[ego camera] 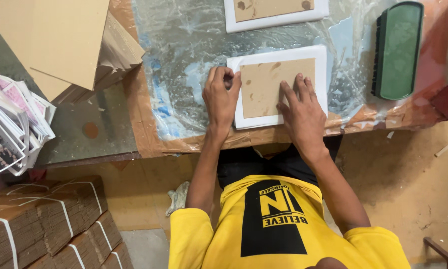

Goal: The person applies glue using a handheld sponge to white paper frames, then attaches cardboard rectangles to the back of them one by one.

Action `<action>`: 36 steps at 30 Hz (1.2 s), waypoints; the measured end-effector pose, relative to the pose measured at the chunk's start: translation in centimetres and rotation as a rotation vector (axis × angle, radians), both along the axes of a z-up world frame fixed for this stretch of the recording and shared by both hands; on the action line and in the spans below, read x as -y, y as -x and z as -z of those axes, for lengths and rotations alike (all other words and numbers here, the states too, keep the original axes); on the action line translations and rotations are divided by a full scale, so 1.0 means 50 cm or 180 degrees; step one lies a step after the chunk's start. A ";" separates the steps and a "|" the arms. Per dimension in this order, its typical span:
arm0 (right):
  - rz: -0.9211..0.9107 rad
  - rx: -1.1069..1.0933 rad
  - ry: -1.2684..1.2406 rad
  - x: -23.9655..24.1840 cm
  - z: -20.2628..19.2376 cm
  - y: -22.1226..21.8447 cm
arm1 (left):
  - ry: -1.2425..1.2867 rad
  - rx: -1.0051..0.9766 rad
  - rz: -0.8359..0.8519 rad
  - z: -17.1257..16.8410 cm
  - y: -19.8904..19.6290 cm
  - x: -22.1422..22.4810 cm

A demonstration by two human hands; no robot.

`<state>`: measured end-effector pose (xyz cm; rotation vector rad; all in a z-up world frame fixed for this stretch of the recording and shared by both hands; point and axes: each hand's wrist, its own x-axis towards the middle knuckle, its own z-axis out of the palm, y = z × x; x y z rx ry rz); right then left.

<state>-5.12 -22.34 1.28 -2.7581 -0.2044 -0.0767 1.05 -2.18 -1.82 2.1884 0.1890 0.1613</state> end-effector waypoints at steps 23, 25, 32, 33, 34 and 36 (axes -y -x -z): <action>-0.0284 -0.0024 -0.0512 0.001 -0.005 0.027 | -0.0137 0.0074 0.0470 -0.008 0.046 -0.055; -0.0641 -0.0074 -0.0401 -0.007 -0.003 0.042 | -0.0039 0.0137 0.0731 0.004 0.008 -0.069; -0.0909 -0.0058 -0.0061 -0.024 0.030 0.052 | 0.0424 -0.0103 0.1424 0.032 -0.083 -0.076; -0.0903 -0.0020 0.0026 -0.024 0.033 0.053 | 0.0462 -0.0142 0.1401 0.032 -0.082 -0.075; -0.0901 0.0004 0.0014 -0.022 0.035 0.051 | 0.0498 -0.0187 0.1372 0.031 -0.081 -0.075; -0.0923 0.0061 -0.0010 -0.021 0.036 0.046 | 0.0565 -0.0266 0.1290 0.031 -0.083 -0.076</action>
